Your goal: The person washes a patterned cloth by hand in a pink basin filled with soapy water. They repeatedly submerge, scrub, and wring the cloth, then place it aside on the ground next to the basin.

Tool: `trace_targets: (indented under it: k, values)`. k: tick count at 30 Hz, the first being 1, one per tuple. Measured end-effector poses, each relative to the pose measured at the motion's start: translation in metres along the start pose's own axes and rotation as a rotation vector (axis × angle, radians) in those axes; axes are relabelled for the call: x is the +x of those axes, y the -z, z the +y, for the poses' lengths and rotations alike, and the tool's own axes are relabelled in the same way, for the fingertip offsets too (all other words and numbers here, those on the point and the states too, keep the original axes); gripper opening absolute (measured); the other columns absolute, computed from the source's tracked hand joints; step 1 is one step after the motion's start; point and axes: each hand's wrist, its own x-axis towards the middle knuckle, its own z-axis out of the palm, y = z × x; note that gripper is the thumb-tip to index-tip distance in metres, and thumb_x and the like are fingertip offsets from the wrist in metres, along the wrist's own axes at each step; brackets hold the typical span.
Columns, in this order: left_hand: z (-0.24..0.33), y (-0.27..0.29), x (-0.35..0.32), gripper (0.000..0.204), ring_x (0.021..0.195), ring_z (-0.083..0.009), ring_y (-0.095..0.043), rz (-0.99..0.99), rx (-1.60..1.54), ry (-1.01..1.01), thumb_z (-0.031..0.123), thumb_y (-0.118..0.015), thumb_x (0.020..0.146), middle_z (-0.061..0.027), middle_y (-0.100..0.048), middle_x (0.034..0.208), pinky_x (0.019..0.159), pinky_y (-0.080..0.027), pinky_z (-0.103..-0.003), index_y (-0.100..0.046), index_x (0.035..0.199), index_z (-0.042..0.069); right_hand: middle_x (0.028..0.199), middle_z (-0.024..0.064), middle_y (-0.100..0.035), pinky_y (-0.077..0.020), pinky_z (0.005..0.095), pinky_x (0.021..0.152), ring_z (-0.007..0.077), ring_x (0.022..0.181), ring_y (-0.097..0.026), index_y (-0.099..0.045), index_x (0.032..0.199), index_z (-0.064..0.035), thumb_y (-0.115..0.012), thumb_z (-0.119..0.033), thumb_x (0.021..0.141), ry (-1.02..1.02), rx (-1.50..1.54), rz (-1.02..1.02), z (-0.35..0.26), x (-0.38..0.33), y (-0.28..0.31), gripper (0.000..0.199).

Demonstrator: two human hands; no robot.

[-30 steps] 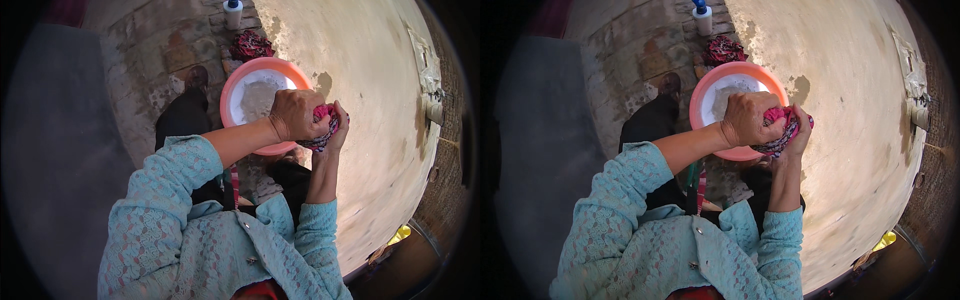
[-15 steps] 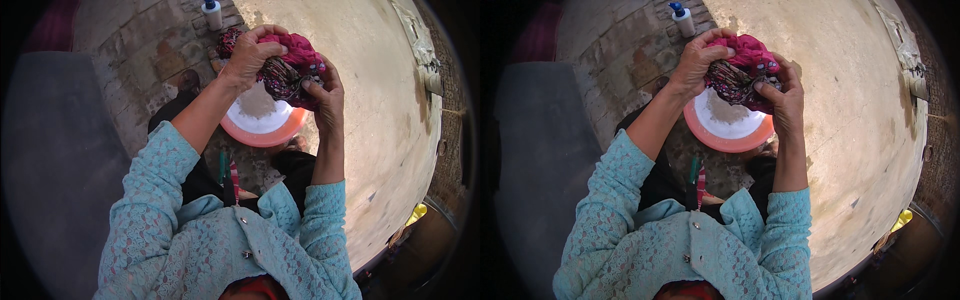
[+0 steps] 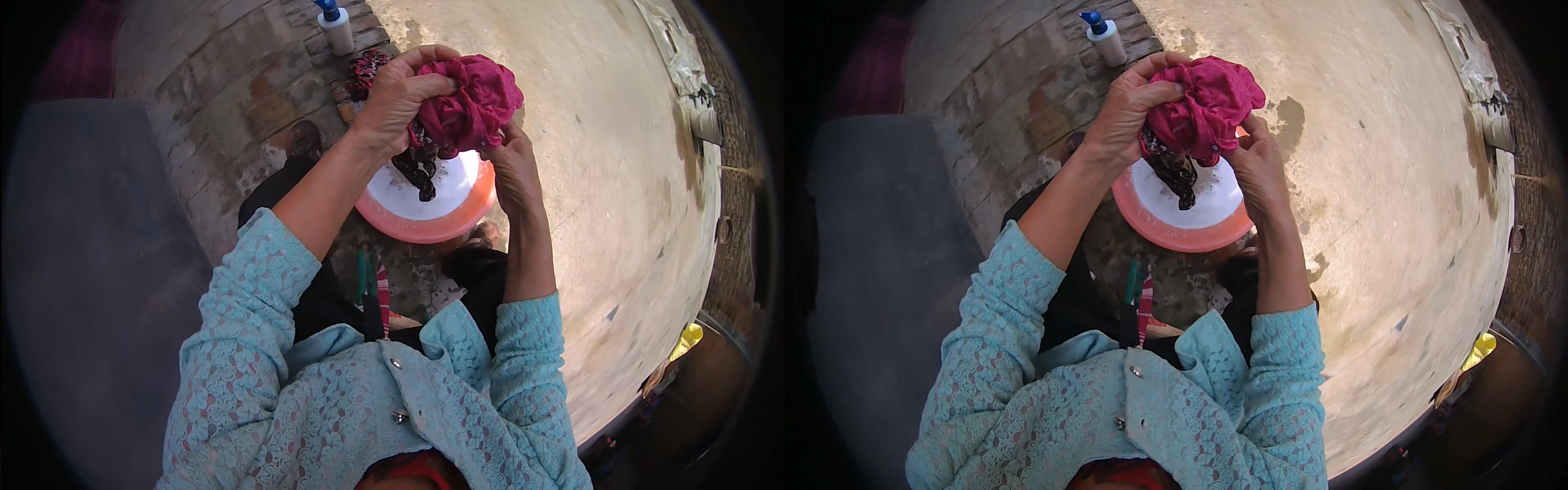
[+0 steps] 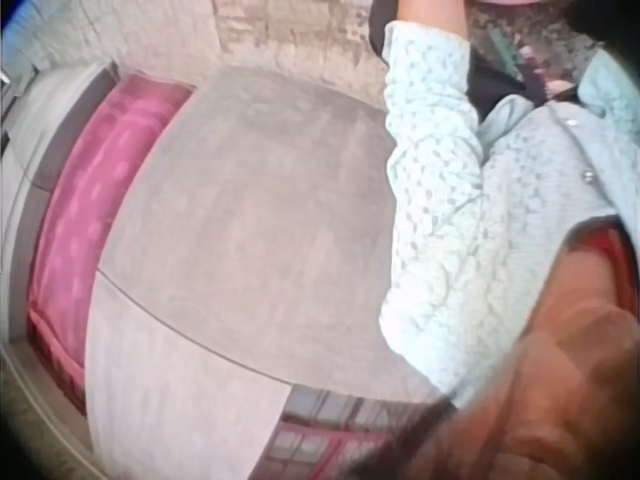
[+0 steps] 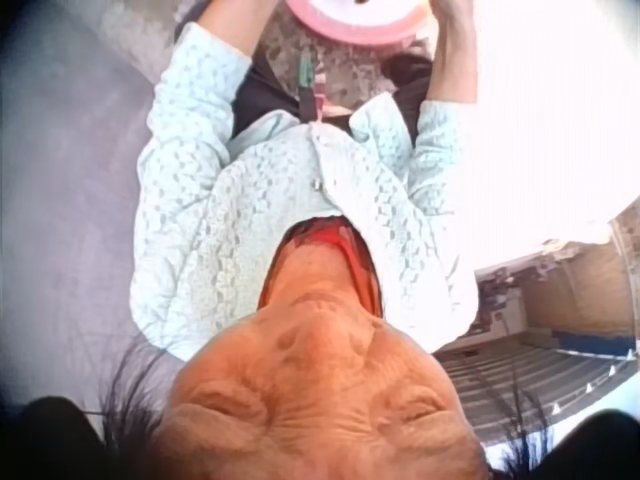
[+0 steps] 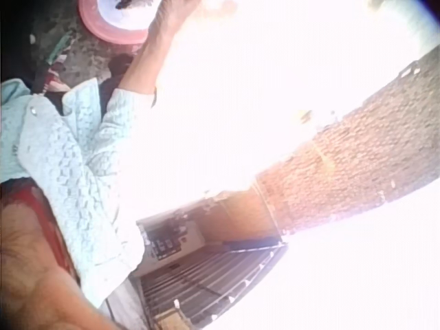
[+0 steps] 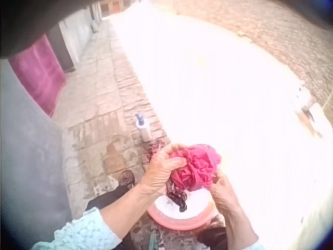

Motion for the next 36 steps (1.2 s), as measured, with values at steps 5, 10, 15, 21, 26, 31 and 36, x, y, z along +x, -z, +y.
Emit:
trace_targets:
  k: [5, 10, 15, 21, 26, 31, 36]
  values:
    - [-0.002, 0.000, -0.001, 0.028, 0.089, -0.0149, -0.063, -0.024, -0.003, 0.024, -0.004, -0.058, 0.080, -0.0086, -0.062, 0.100, 0.082, -0.054, -0.028, -0.054, 0.107, 0.001, 0.119, 0.0063, -0.057, -0.0450, 0.0262, 0.089, 0.0135, 0.101, -0.058, -0.047, 0.128, -0.0036, -0.060, -0.001, 0.081, -0.083, 0.171, -0.015, 0.006, 0.004, 0.004, 0.049]
    - [0.002, -0.001, -0.002, 0.027, 0.087, -0.0143, -0.063, 0.027, 0.068, 0.015, -0.005, -0.060, 0.079, -0.0072, -0.061, 0.098, 0.081, -0.054, -0.027, -0.056, 0.104, 0.001, 0.107, 0.0045, -0.061, -0.0470, 0.0296, 0.087, 0.0139, 0.098, -0.058, -0.054, 0.116, -0.0021, -0.050, -0.016, 0.092, 0.141, 0.215, 0.025, 0.000, 0.005, 0.005, 0.028]
    - [-0.003, 0.000, -0.002, 0.024, 0.083, -0.0129, -0.061, 0.146, 0.245, 0.064, -0.008, -0.064, 0.076, -0.0073, -0.061, 0.095, 0.080, -0.053, -0.026, -0.058, 0.097, 0.001, 0.083, 0.0049, -0.059, -0.0543, 0.0363, 0.069, 0.0148, 0.064, -0.057, -0.056, 0.100, -0.0008, -0.040, -0.011, 0.092, 0.121, 0.572, 0.052, -0.002, 0.003, 0.015, 0.020]
    - [-0.003, 0.007, -0.004, 0.021, 0.078, -0.0101, -0.061, 0.197, 0.439, 0.077, -0.007, -0.065, 0.075, -0.0059, -0.064, 0.086, 0.069, -0.051, -0.023, -0.060, 0.093, 0.002, 0.059, 0.0015, -0.047, -0.0465, 0.0278, 0.056, 0.0123, 0.054, -0.051, -0.052, 0.083, -0.0017, -0.045, -0.011, 0.088, 0.255, 0.461, 0.212, -0.012, -0.001, 0.031, 0.013]
    - [0.002, 0.010, -0.004, 0.020, 0.076, -0.0099, -0.062, 0.239, 0.487, 0.111, -0.001, -0.066, 0.077, -0.0058, -0.064, 0.084, 0.063, -0.048, -0.020, -0.058, 0.095, 0.003, 0.061, 0.0032, -0.050, -0.0409, 0.0214, 0.053, 0.0097, 0.053, -0.047, -0.046, 0.071, -0.0046, -0.050, -0.002, 0.079, 0.195, 0.251, 0.440, -0.014, -0.005, 0.026, 0.010]
    - [0.005, 0.012, -0.004, 0.018, 0.076, -0.0117, -0.063, 0.273, 0.455, 0.061, 0.005, -0.064, 0.081, -0.0052, -0.063, 0.084, 0.062, -0.048, -0.021, -0.057, 0.097, 0.005, 0.062, 0.0010, -0.048, -0.0410, 0.0224, 0.056, 0.0078, 0.056, -0.047, -0.047, 0.078, -0.0042, -0.060, -0.005, 0.071, 0.059, -0.317, 0.382, 0.021, 0.003, 0.027, 0.015]
    - [0.017, 0.005, -0.005, 0.014, 0.077, -0.0118, -0.062, 0.345, 0.438, 0.088, 0.007, -0.061, 0.084, -0.0053, -0.063, 0.083, 0.063, -0.048, -0.022, -0.057, 0.097, 0.005, 0.070, 0.0053, -0.053, -0.0452, 0.0305, 0.064, 0.0170, 0.068, -0.055, -0.057, 0.097, -0.0098, -0.063, -0.015, 0.075, 0.165, -0.656, 0.526, 0.081, 0.018, 0.045, 0.023]
